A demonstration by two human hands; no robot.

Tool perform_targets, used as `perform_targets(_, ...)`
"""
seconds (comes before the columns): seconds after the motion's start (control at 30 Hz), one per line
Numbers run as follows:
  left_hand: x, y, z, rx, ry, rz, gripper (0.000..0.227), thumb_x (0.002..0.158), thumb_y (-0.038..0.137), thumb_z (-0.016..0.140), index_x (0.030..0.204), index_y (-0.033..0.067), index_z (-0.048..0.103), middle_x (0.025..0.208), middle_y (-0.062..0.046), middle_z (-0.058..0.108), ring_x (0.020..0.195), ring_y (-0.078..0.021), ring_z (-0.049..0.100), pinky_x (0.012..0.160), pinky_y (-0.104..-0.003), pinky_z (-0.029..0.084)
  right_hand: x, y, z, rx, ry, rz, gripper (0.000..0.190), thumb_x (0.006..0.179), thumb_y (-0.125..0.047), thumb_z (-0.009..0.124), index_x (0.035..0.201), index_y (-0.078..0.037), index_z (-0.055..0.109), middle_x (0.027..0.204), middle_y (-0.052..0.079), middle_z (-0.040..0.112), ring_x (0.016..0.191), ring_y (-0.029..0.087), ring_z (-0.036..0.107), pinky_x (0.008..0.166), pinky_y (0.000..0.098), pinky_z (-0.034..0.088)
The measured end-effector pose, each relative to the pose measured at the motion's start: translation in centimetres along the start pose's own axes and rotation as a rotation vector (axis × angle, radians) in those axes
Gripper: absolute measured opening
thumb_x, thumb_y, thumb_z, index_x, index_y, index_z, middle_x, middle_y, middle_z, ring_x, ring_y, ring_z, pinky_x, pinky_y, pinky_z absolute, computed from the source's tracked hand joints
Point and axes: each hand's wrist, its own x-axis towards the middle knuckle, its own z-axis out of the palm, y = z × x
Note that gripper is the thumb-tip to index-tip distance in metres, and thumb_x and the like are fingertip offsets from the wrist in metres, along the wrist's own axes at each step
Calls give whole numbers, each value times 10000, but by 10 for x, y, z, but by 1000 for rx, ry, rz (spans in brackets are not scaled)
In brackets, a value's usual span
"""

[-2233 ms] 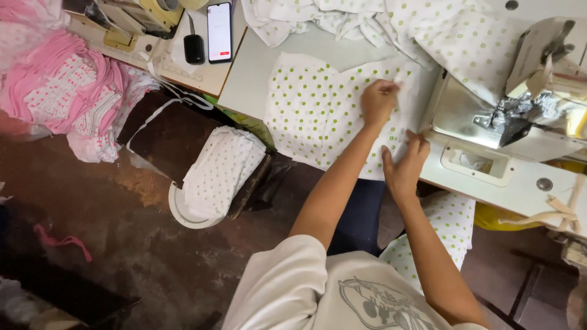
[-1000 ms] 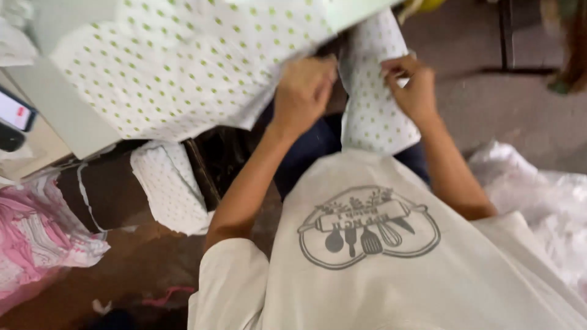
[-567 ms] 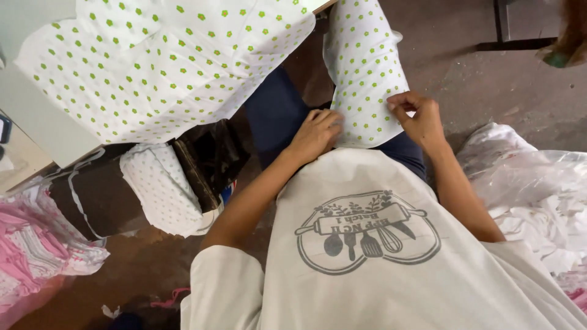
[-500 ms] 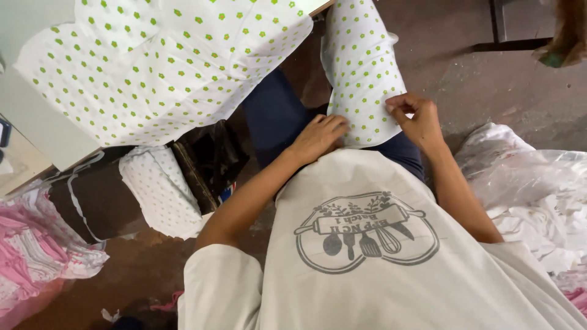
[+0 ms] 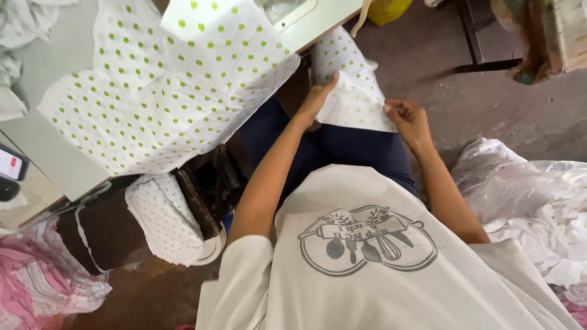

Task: Sewing pre-cut fabric pieces together using an industrial sewing machine in a factory setting.

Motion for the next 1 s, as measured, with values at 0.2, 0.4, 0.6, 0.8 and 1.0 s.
perform_targets(0.2, 46, -29, 19, 196, 313, 501, 266, 862, 383, 828, 951, 135, 786, 822, -101, 774, 861, -273, 765, 744, -366, 593, 7, 14, -12, -192, -106, -40, 453, 892, -196, 876, 1280, -36, 705, 876, 128, 663, 765, 185, 615, 695, 329, 557)
perform_targets(0.4, -98, 50, 11, 162, 426, 883, 88, 998, 231, 706, 1057, 190, 756, 982, -2, 784, 997, -195, 746, 926, -341, 581, -15, -85, -40, -248, -230, -348, 129, 878, -49, 844, 970, -3, 766, 862, 178, 674, 862, 264, 650, 830, 388, 531)
perform_targets(0.6, -197, 0, -61, -25, 669, 639, 77, 1004, 93, 672, 997, 75, 746, 809, -34, 727, 834, -92, 615, 818, -332, 557, -81, -198, 6, -203, -696, -211, 181, 793, -12, 760, 946, -62, 844, 588, 91, 689, 609, 173, 614, 565, 359, 546)
perform_targets(0.8, -255, 199, -116, 518, 775, 983, 37, 969, 47, 774, 977, 73, 750, 775, -97, 682, 784, -271, 712, 778, -391, 550, -88, -232, 73, 219, -647, -171, 101, 828, -23, 810, 929, -28, 815, 540, 20, 596, 461, 94, 557, 423, 221, 472)
perform_targets(1.0, -104, 229, -172, 727, 677, 953, 120, 878, 192, 803, 822, 114, 731, 925, 16, 654, 910, -177, 604, 749, -310, 502, -1, -225, 138, -63, -309, -531, 141, 1014, -194, 678, 1014, -85, 768, 893, -24, 684, 719, 67, 551, 624, 249, 406)
